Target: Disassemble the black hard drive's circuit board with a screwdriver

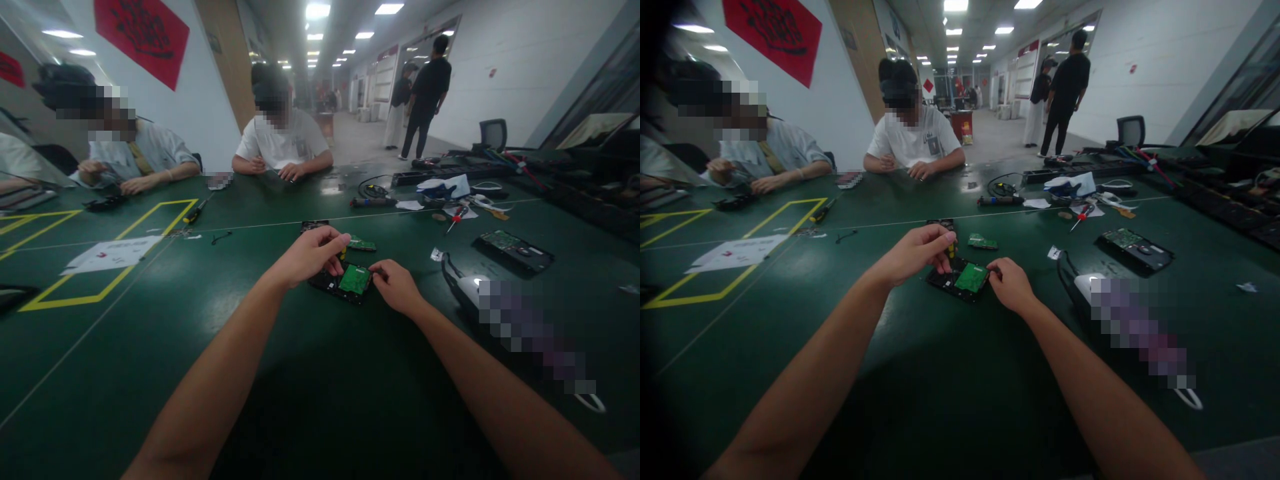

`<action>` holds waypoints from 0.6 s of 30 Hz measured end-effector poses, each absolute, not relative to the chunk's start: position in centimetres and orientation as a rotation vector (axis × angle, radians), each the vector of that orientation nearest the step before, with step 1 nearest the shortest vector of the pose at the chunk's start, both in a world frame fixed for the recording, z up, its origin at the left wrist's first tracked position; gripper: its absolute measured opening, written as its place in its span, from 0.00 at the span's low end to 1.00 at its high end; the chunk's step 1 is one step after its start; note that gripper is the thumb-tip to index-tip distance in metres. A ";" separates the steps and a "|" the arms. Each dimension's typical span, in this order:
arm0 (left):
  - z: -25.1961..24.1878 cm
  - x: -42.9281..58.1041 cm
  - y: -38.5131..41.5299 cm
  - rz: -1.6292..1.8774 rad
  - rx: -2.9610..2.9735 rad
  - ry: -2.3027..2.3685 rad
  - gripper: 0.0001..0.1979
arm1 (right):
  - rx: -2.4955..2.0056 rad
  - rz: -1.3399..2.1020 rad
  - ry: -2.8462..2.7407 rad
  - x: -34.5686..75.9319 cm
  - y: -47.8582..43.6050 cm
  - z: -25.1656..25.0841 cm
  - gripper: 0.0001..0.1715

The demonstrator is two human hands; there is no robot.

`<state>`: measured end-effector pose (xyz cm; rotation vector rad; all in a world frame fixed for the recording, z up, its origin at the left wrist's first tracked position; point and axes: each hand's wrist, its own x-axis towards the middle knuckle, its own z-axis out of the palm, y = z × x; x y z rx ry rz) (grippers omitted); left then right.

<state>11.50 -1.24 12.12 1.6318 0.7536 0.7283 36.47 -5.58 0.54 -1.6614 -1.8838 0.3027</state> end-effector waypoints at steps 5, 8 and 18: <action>12.3 11.5 -1.3 0.785 1.616 0.724 0.15 | -1.629 0.293 -1.872 36.6 -5.5 0.2 0.12; 12.3 11.6 -1.2 0.826 1.559 0.687 0.12 | -1.546 0.157 -1.803 36.3 -5.6 0.6 0.12; 12.0 11.7 -1.6 0.679 1.376 0.442 0.10 | -1.159 -0.045 -1.857 33.5 -8.1 2.8 0.26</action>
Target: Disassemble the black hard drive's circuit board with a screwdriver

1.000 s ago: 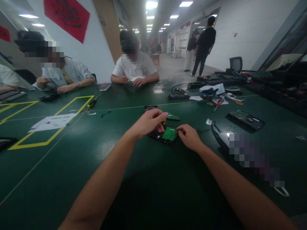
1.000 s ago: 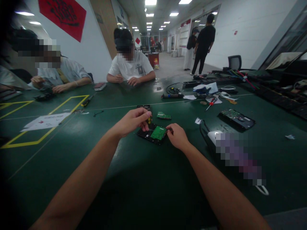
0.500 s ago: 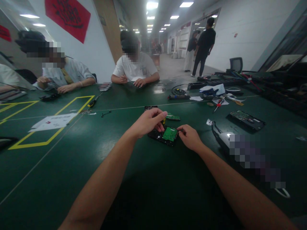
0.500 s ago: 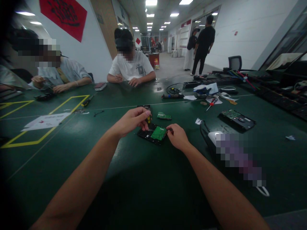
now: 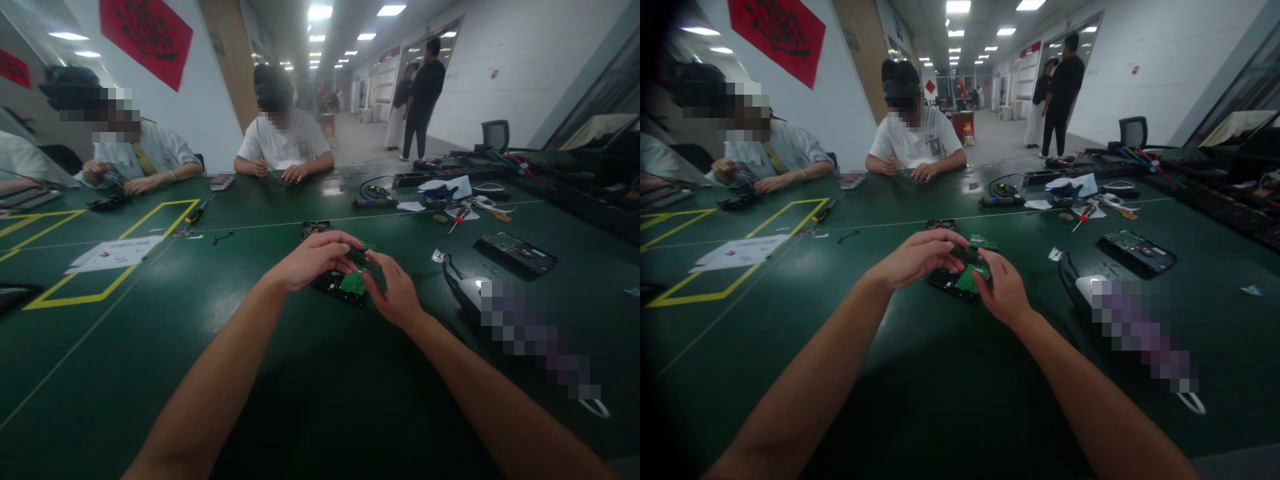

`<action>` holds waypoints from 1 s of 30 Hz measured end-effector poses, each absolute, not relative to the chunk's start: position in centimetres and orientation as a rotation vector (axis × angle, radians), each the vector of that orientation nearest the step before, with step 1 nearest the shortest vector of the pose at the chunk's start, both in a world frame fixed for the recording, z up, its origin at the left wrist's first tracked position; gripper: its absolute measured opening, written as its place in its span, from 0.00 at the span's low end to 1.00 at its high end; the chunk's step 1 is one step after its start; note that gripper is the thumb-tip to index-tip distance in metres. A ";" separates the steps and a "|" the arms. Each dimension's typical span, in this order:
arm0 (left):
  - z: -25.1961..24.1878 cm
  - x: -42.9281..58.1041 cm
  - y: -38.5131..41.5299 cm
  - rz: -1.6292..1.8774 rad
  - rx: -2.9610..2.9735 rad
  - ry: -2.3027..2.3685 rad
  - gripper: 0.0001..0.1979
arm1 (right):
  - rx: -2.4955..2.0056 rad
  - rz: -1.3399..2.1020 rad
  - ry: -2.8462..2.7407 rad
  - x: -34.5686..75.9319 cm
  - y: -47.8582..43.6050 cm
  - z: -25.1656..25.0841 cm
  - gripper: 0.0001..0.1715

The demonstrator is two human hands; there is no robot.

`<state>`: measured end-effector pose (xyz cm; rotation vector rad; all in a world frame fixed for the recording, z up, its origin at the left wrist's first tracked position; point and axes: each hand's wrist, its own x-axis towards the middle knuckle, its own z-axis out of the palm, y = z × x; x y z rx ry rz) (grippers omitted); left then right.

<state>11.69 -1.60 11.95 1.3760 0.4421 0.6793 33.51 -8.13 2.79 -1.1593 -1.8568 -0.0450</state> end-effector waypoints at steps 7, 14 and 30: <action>12.1 11.5 -1.6 0.613 1.495 0.470 0.15 | -1.147 -0.054 -1.845 33.7 -8.4 2.6 0.19; 7.4 7.1 2.3 0.938 2.059 1.189 0.16 | -1.251 -0.030 -1.644 34.7 -7.3 1.8 0.15; 0.3 1.7 3.5 0.687 2.327 1.370 0.21 | -1.328 0.017 -1.586 35.6 -6.5 1.2 0.14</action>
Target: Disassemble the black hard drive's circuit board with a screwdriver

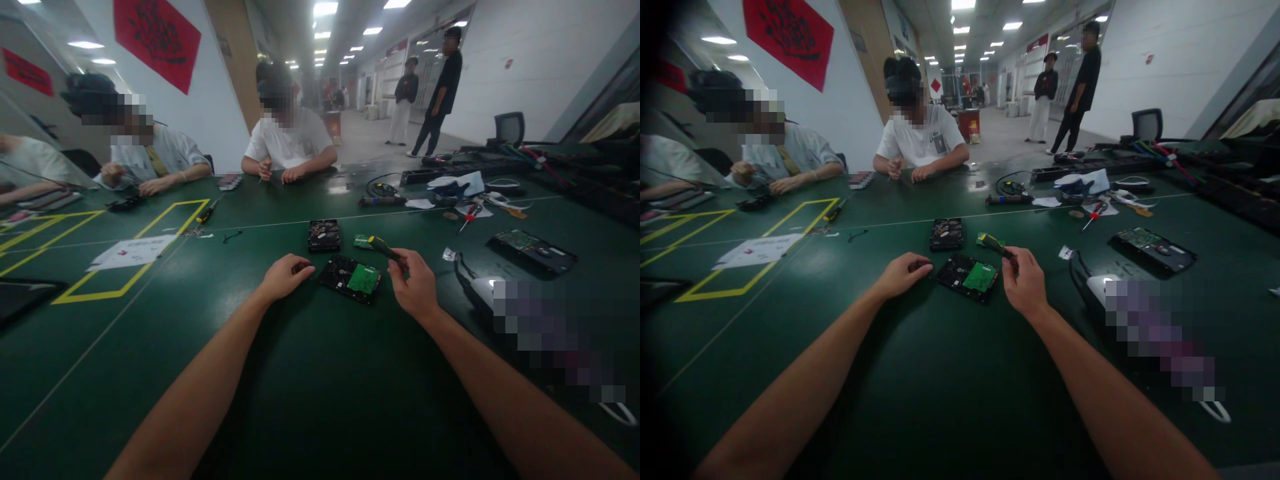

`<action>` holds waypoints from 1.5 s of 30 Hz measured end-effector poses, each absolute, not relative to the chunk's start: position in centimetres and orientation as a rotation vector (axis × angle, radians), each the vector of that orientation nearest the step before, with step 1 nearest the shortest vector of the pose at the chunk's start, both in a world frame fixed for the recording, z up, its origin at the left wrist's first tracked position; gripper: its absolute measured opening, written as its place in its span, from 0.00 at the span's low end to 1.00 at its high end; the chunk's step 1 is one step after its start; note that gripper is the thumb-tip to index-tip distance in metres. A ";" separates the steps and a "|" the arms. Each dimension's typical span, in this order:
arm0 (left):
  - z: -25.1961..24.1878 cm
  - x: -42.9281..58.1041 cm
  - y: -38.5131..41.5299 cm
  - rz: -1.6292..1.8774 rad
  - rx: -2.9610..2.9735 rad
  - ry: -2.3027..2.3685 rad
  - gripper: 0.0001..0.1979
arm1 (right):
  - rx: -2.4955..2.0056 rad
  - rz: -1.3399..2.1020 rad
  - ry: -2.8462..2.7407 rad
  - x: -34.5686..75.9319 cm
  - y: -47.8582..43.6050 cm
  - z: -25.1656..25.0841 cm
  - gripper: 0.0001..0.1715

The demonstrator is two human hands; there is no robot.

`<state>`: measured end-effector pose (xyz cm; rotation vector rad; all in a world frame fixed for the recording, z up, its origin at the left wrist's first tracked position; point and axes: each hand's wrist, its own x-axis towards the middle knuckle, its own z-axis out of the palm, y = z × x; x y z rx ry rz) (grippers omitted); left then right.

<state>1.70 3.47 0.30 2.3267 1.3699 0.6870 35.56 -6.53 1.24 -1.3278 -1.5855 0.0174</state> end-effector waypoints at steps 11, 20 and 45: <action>0.1 0.6 3.9 0.581 2.393 1.241 0.24 | -1.344 0.005 -1.576 35.8 -6.3 1.1 0.15; -0.4 0.7 4.1 0.691 2.380 1.225 0.16 | -1.354 -0.008 -1.584 35.9 -6.2 1.1 0.14; -0.1 -0.6 4.3 0.746 2.175 1.147 0.10 | -1.377 0.003 -1.568 35.9 -6.1 1.0 0.14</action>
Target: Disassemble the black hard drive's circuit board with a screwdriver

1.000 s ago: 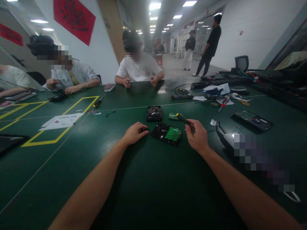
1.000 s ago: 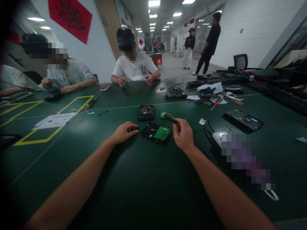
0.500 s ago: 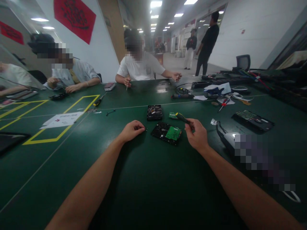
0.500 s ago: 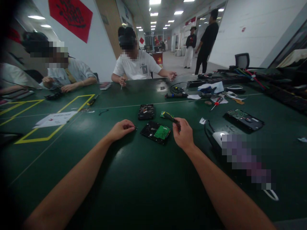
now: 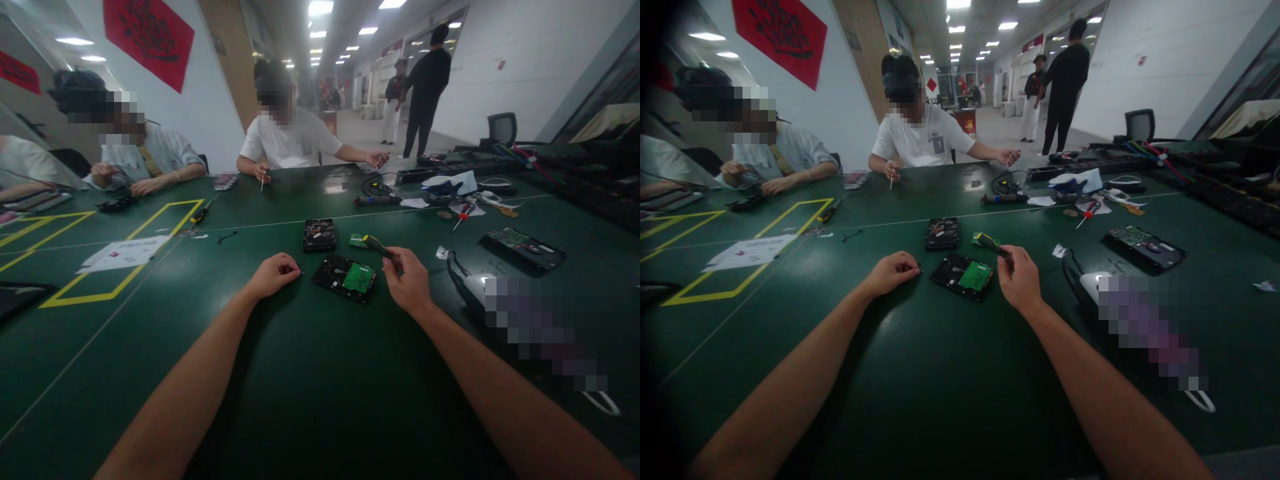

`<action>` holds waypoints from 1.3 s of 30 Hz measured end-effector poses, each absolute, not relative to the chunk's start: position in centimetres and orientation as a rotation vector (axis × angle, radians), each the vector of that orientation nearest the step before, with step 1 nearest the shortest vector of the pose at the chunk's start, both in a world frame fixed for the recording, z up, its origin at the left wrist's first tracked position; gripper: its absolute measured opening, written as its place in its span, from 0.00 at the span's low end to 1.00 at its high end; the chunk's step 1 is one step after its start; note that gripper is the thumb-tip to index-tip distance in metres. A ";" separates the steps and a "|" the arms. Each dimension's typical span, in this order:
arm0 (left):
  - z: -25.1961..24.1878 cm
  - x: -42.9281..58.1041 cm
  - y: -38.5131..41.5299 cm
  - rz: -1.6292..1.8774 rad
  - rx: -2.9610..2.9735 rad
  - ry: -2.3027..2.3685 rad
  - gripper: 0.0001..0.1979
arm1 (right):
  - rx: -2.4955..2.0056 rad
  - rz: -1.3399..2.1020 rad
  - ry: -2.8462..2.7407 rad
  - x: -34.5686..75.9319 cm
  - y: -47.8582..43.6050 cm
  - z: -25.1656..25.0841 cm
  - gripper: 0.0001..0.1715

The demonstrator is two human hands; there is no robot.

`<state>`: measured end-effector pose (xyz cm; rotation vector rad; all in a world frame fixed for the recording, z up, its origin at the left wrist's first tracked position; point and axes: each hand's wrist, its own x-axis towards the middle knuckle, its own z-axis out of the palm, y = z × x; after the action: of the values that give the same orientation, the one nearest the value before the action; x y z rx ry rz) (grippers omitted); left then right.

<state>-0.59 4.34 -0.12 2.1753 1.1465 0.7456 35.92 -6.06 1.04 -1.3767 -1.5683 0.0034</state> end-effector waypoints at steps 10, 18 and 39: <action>-0.3 -0.6 4.4 0.846 1.941 1.281 0.21 | -1.444 0.073 -1.467 35.7 -6.1 0.8 0.16; 0.2 1.4 3.6 1.076 1.899 1.448 0.16 | -1.411 -0.041 -1.616 35.4 -6.4 1.7 0.15; 2.3 12.6 -7.0 1.332 1.776 0.897 0.06 | -1.134 -0.108 -2.093 31.4 -9.9 2.9 0.07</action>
<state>12.55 -7.00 2.30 1.7759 0.8975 1.3316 31.45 -9.93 2.88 -1.1343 -2.0934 -0.1081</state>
